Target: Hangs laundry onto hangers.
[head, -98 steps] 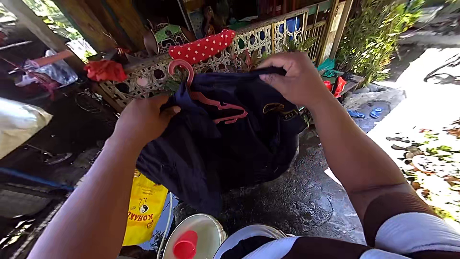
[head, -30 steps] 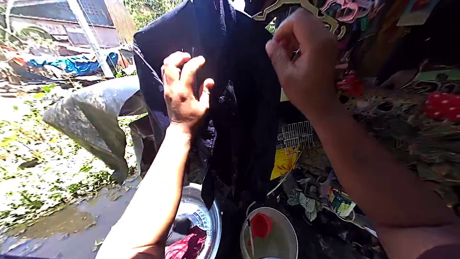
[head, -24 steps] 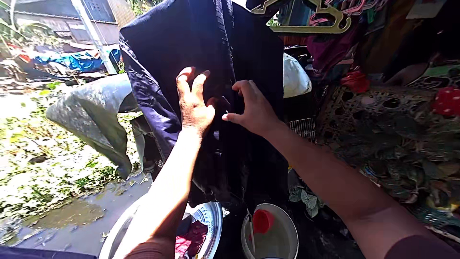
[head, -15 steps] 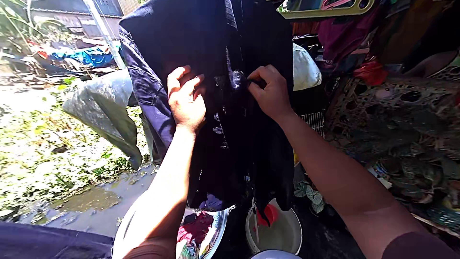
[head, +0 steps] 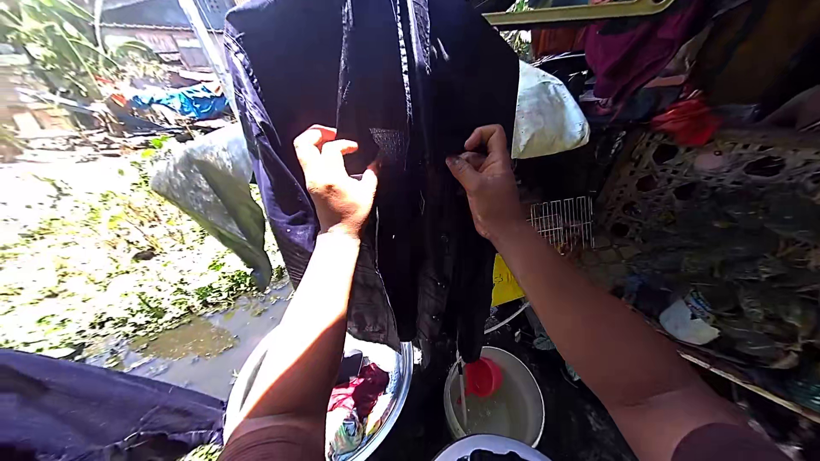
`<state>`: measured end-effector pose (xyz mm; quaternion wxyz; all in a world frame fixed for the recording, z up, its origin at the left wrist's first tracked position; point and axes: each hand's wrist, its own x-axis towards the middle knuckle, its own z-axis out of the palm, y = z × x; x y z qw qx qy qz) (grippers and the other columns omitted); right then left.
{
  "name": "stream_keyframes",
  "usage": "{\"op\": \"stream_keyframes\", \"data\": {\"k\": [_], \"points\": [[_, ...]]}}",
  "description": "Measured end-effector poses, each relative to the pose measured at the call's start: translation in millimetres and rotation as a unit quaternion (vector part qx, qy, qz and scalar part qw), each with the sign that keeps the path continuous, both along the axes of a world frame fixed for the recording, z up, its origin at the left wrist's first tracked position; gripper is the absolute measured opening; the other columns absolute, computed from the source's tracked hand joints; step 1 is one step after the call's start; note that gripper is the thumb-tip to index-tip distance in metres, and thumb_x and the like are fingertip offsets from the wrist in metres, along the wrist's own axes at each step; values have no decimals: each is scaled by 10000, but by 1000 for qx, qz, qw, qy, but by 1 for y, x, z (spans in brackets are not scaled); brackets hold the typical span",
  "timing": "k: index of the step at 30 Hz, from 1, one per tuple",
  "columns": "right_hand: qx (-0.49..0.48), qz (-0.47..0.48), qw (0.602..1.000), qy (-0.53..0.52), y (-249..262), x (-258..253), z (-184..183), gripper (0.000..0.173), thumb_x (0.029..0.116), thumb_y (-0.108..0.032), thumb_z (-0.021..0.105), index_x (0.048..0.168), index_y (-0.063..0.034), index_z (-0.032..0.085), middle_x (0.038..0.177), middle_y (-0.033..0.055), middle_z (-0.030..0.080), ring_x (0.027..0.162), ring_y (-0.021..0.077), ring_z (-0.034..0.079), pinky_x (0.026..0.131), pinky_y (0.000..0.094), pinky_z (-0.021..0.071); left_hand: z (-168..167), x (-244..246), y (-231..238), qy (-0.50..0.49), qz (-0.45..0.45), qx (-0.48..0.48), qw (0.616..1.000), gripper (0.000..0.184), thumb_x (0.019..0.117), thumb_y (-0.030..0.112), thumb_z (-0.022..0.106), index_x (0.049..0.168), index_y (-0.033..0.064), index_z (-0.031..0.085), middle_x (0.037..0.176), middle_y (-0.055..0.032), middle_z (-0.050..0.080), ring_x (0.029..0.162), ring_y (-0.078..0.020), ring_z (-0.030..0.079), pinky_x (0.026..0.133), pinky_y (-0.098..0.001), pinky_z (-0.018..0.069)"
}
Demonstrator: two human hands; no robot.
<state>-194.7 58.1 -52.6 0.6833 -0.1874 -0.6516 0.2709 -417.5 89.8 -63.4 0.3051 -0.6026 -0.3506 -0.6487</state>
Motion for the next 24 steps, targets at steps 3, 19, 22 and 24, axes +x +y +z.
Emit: {"op": "stream_keyframes", "data": {"k": [3,19,22,24], "points": [[5,53,996,67,1,-4,-5,207,956,47,631,1035,-95,503,851,16,623,750,81,627,739,268,565,4,-8,-5,16,14,-5,1000,270,827,146,774,1019,-35,715,1237,-256,620,1189,-332,600,1036,-356,478],[27,-118,993,5,2,-5,-25,191,871,-129,803,1046,-64,765,1060,81,626,933,140,630,794,256,572,15,-12,-67,-136,-226,-183,947,203,1044,121,532,1214,31,596,1050,34,664,951,47,624,870,-159,526],[40,-76,996,-39,-10,-13,-24,218,928,-136,755,1108,-14,737,1054,93,731,973,141,700,875,307,597,13,3,-63,-167,-178,-254,936,252,1069,179,490,1254,80,630,1088,38,692,979,61,622,891,-171,512],[82,-102,987,-92,-13,-21,-20,232,930,-159,756,1106,-10,744,1041,86,745,964,125,707,883,307,593,4,15,-59,-134,-199,-220,946,232,1048,158,515,1218,50,631,1043,24,683,952,43,622,871,-173,513]]}}
